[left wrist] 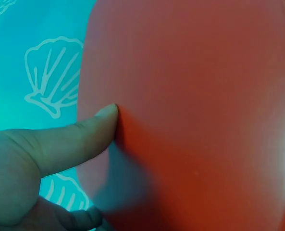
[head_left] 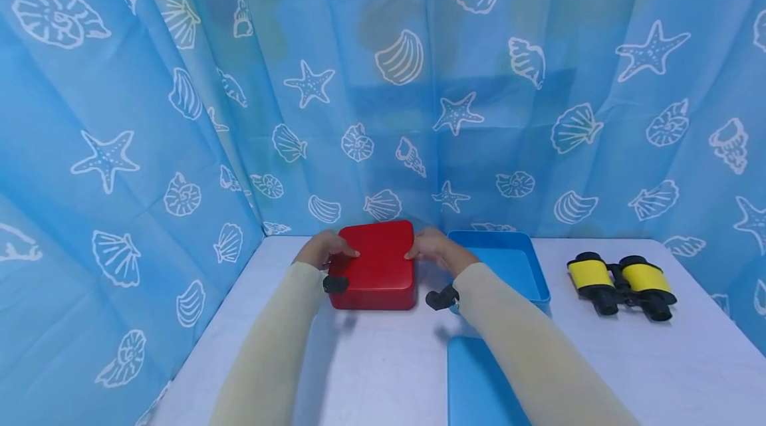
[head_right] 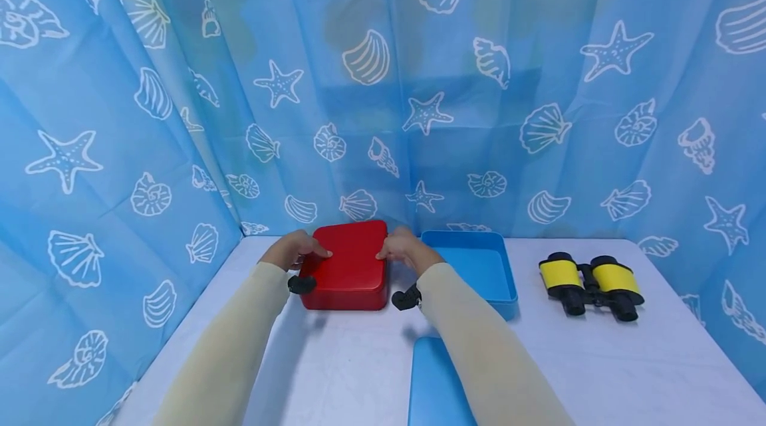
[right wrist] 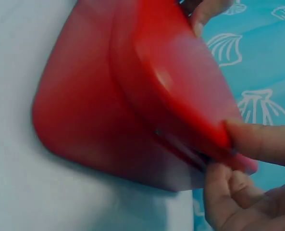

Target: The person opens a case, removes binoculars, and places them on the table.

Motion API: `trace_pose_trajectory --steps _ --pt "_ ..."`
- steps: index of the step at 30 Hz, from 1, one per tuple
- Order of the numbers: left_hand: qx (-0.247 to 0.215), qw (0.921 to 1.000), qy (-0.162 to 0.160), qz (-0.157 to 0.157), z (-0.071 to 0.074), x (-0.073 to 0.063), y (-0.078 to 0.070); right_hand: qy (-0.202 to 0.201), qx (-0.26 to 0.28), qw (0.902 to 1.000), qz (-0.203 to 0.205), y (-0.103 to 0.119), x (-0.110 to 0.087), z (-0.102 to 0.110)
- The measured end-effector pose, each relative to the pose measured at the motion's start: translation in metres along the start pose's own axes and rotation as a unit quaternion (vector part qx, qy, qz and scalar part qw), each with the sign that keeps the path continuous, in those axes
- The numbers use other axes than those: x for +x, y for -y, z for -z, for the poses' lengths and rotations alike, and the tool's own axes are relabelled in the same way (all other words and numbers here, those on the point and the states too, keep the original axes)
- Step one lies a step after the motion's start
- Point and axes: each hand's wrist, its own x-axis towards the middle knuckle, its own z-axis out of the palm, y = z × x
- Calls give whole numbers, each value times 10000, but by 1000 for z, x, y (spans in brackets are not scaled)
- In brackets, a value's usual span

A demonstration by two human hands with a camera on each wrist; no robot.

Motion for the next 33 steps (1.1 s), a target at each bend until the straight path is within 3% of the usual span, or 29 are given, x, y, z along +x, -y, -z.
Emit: trace_pose_trajectory --steps 7,18,28,33 --pt "-126 9997 -208 98 4 0 6 204 -191 9996 100 4 -5 0" --pt "-243 9983 -439 -290 4 10 6 70 108 9999 -37 2 -7 2" --pt "-104 9963 -644 -557 4 -1 11 320 310 9990 36 4 -19 0" --pt "-217 9947 -669 -747 8 -7 14 216 178 9996 32 8 -27 -2"
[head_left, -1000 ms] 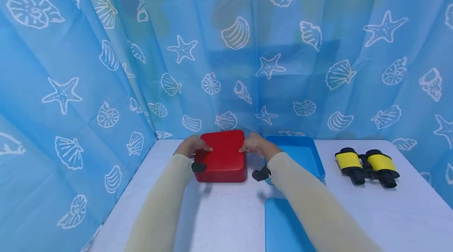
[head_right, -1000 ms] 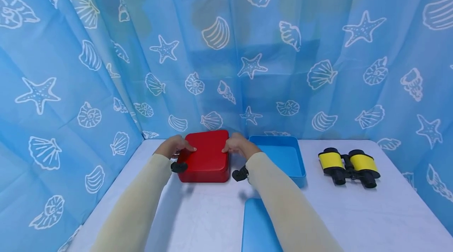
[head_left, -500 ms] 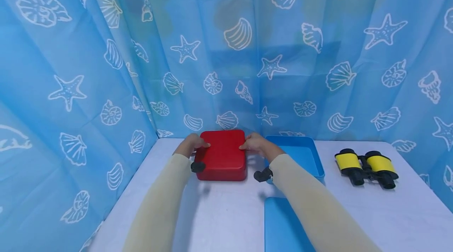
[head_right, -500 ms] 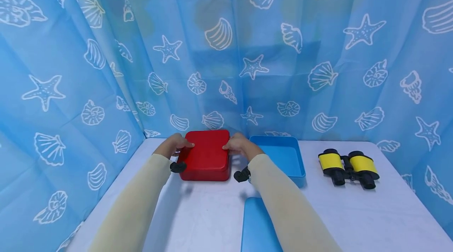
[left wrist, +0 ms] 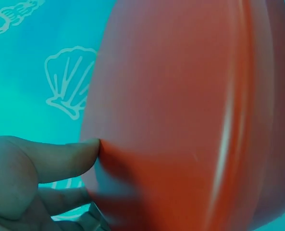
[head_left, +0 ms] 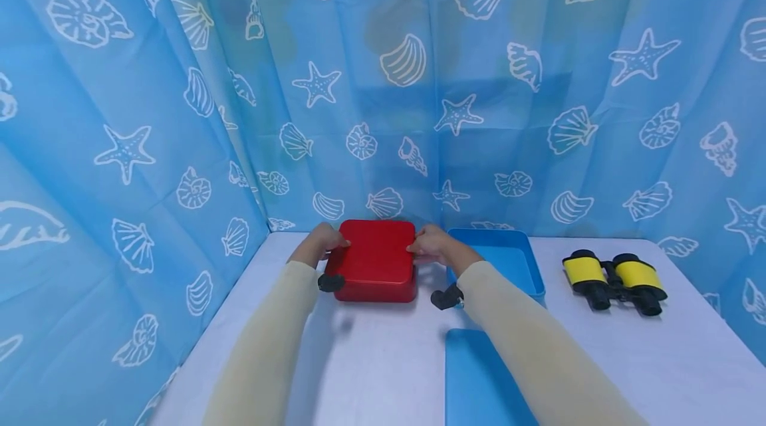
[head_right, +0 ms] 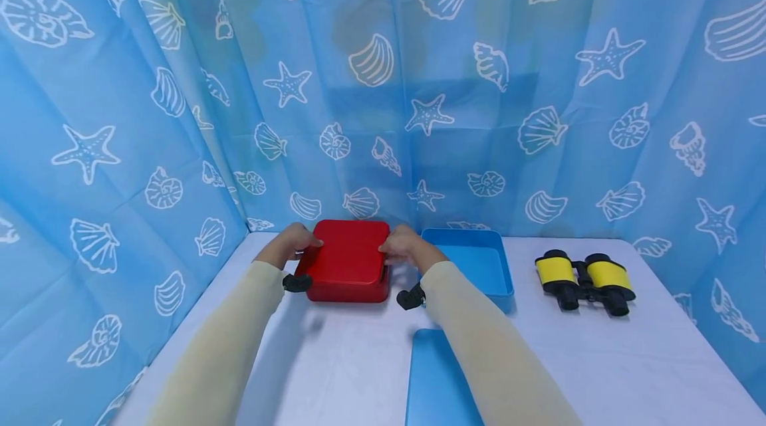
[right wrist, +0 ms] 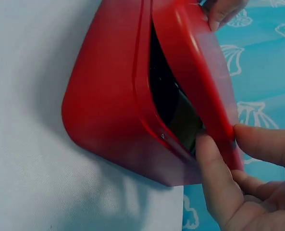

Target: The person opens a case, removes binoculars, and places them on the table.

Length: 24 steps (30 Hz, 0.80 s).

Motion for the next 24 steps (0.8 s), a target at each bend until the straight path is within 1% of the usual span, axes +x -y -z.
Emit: trace_pose_trajectory --steps 4,7,11,14,18,24 --pt "-82 9999 -67 -124 0 -10 0 -105 -269 9996 28 1 -8 -1" --pt "-199 9994 -102 -273 -1 -17 2 -180 -395 9991 21 0 -14 -2" --pt "-303 9986 -6 -423 -1 -25 7 -215 -505 9985 30 0 -20 -3" --pt "-371 9983 101 -427 0 -29 12 -207 -563 9982 58 -1 -23 -4" --pt "-402 9986 101 -341 4 -36 19 -187 -554 9983 57 -4 -29 -6" --pt "-355 9981 166 -484 8 -51 26 -238 -507 9984 114 -10 -38 -10"
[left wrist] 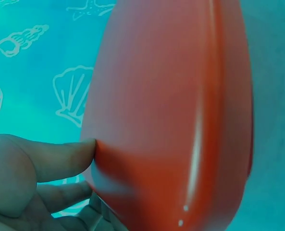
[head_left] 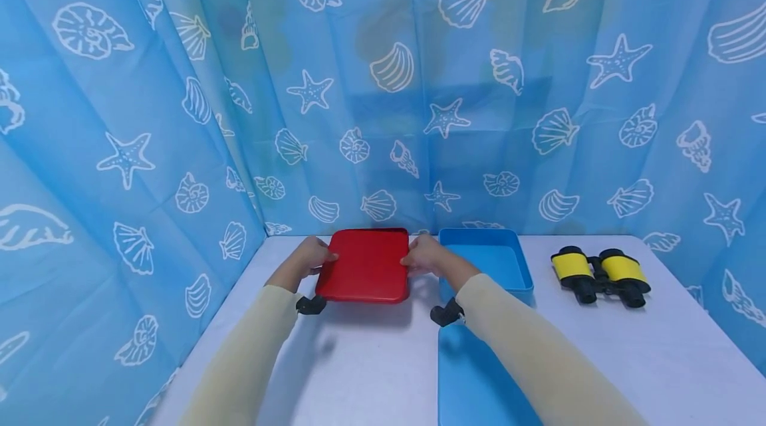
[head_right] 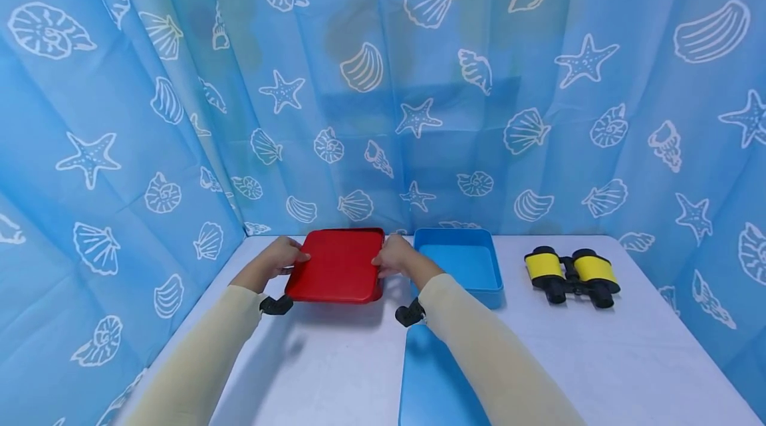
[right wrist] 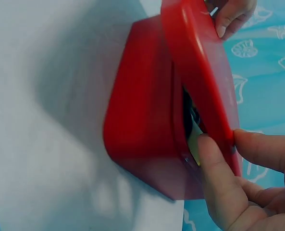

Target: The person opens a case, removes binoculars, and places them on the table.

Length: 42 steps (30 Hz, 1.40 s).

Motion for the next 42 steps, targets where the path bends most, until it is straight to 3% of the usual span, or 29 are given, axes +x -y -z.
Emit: trace_pose_trajectory --steps 11,18,31,42 --pt "121 9999 -69 91 8 -16 23 -39 610 9979 231 -15 -23 -21" --pt "378 9990 -190 128 9 -31 26 -130 906 9954 300 -20 -32 -31" --pt "886 9955 -255 235 8 -53 38 -103 256 9990 345 -27 -59 -45" --pt "1309 9911 -191 127 6 -74 47 189 267 9978 572 -42 -76 -58"
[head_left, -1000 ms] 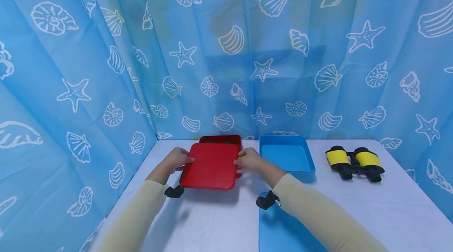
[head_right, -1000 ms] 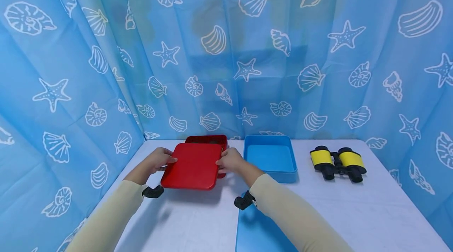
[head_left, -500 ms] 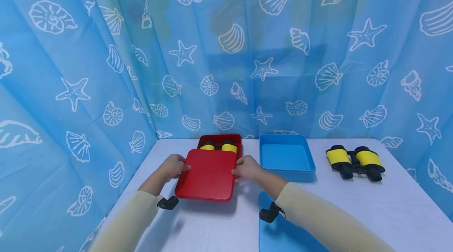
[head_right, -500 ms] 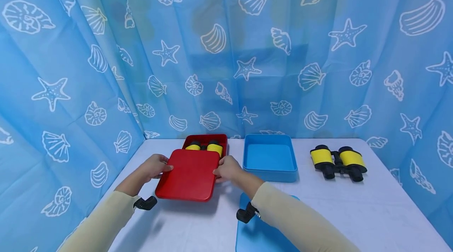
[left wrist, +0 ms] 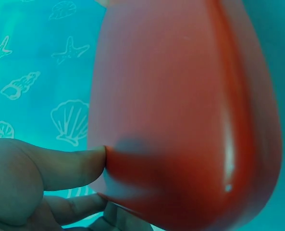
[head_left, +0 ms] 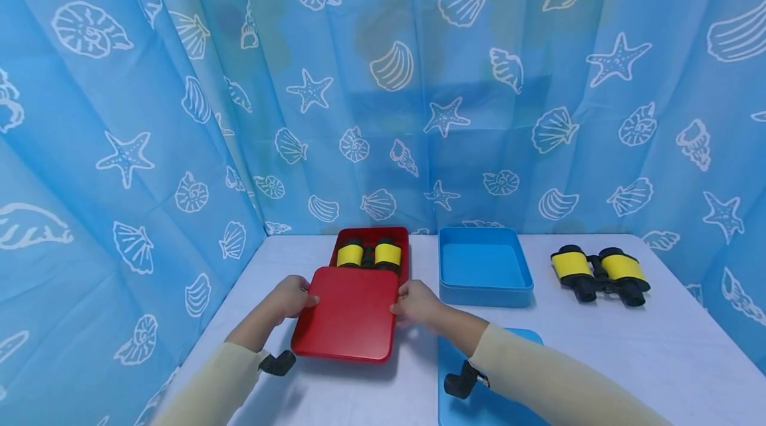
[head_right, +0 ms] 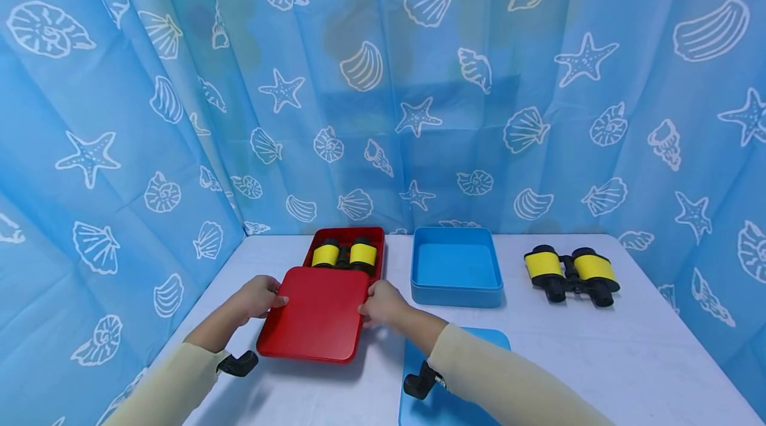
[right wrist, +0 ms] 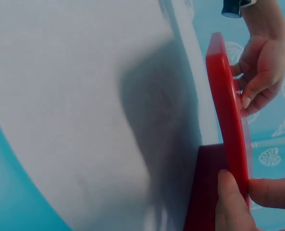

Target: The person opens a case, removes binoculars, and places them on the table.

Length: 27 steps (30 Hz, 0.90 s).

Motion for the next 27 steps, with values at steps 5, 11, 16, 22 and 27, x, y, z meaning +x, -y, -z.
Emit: trace_pose_trajectory --steps 5,11,16,22,27 --pt "80 9997 -150 -175 -4 -10 2 70 124 9999 55 -4 -7 -4" --pt "232 9987 -316 -325 -6 -22 9 151 42 9998 129 -6 -18 -6" --pt "230 9987 -292 -359 -8 -29 17 191 209 9994 180 -8 -25 -12" --pt "163 9989 -205 -377 -13 -34 31 258 142 9995 91 -15 -30 -20" --pt "141 9990 -207 -379 -19 -36 38 279 193 9994 54 -19 -34 -24"
